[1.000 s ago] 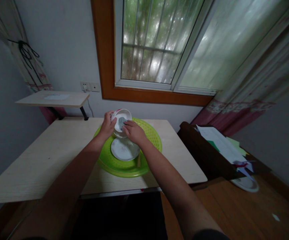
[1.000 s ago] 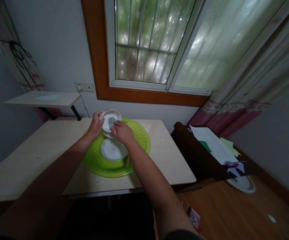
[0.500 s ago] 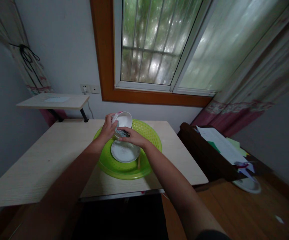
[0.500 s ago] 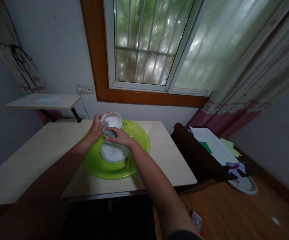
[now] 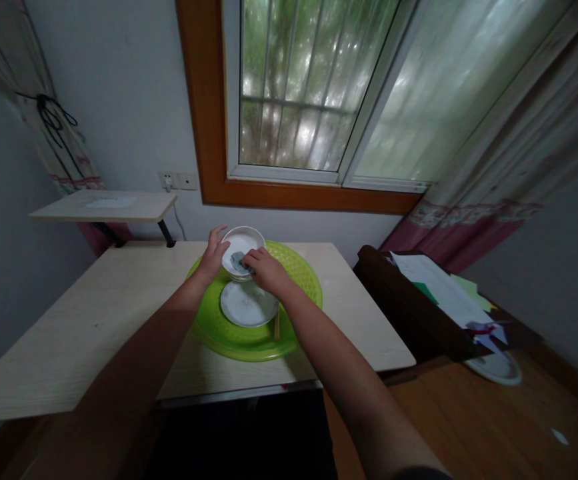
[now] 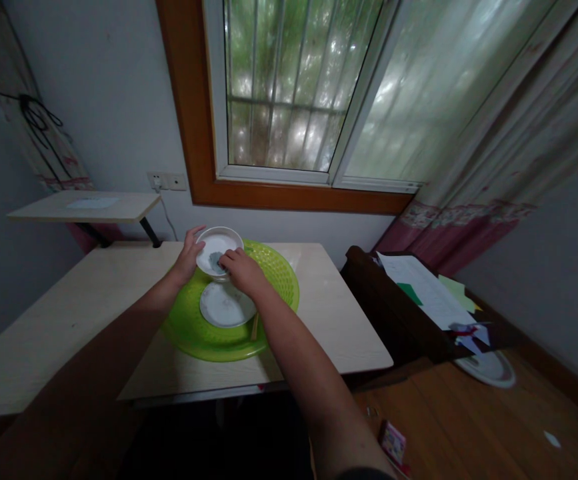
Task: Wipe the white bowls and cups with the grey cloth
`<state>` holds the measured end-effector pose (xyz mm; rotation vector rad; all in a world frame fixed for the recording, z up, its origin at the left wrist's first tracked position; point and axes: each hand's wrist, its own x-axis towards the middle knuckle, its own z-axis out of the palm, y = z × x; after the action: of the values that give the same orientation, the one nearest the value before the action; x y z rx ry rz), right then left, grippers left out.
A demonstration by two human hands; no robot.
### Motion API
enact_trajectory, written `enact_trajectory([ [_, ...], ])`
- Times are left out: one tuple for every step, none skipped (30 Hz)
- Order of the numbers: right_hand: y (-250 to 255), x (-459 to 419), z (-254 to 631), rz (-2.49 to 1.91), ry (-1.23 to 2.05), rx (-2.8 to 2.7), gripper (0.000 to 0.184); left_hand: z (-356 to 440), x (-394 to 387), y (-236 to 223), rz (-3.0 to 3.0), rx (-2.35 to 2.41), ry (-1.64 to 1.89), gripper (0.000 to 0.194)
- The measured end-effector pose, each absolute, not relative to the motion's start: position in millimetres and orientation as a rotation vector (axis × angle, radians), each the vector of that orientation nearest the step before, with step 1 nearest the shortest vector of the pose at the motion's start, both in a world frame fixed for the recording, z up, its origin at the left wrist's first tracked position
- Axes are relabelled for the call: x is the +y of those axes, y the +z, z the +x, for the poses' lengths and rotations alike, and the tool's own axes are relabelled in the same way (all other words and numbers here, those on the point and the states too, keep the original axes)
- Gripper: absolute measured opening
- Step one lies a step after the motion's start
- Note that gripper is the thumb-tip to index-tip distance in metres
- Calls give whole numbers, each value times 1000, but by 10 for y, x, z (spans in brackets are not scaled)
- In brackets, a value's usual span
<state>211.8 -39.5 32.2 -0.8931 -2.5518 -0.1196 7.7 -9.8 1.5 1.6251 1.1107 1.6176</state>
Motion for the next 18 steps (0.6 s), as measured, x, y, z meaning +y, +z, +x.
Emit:
enact_trajectory([
  [340,-401,2131,-919,-188,-2565,15,69,-104,26,1630,1096,1612,53],
  [355,-404,2141,-942,-245,-2568,14,62,-109,34,1637,1084,1610,52],
  [368,-406,2149,-963,-291,-2564,13,56,-112,39,1639,1074,1607,51],
  [377,-409,2155,-982,-323,-2556,13,52,-114,42,1634,1067,1601,49],
  [383,-413,2158,-998,-342,-2545,13,50,-114,44,1619,1064,1597,48],
  [386,-418,2158,-1012,-349,-2535,13,49,-113,44,1599,1068,1597,46],
  [386,-424,2156,-1022,-348,-2529,14,50,-113,46,1577,1080,1603,44],
  [381,-431,2150,-1028,-339,-2526,14,52,-113,48,1559,1101,1616,43],
  [371,-439,2141,-1030,-322,-2524,15,55,-114,52,1549,1129,1632,41],
  [356,-446,2130,-1031,-295,-2520,16,58,-116,57,1550,1157,1646,41],
  [337,-451,2115,-1030,-257,-2515,17,60,-119,63,1563,1179,1658,41],
  [313,-454,2098,-1024,-206,-2507,20,62,-124,70,1591,1192,1669,42],
  [287,-454,2080,-1007,-139,-2501,23,64,-129,78,1629,1199,1685,42],
  [261,-450,2061,-976,-58,-2497,26,65,-136,85,1673,1201,1700,42],
  [235,-443,2045,-933,36,-2492,31,66,-143,93,1718,1205,1713,41],
  [212,-432,2031,-874,141,-2487,36,67,-152,100,1759,1213,1724,41],
  [194,-418,2022,-804,253,-2480,42,67,-161,106,1795,1226,1732,40],
  [179,-402,2017,-731,364,-2468,46,66,-170,112,1827,1238,1740,40],
])
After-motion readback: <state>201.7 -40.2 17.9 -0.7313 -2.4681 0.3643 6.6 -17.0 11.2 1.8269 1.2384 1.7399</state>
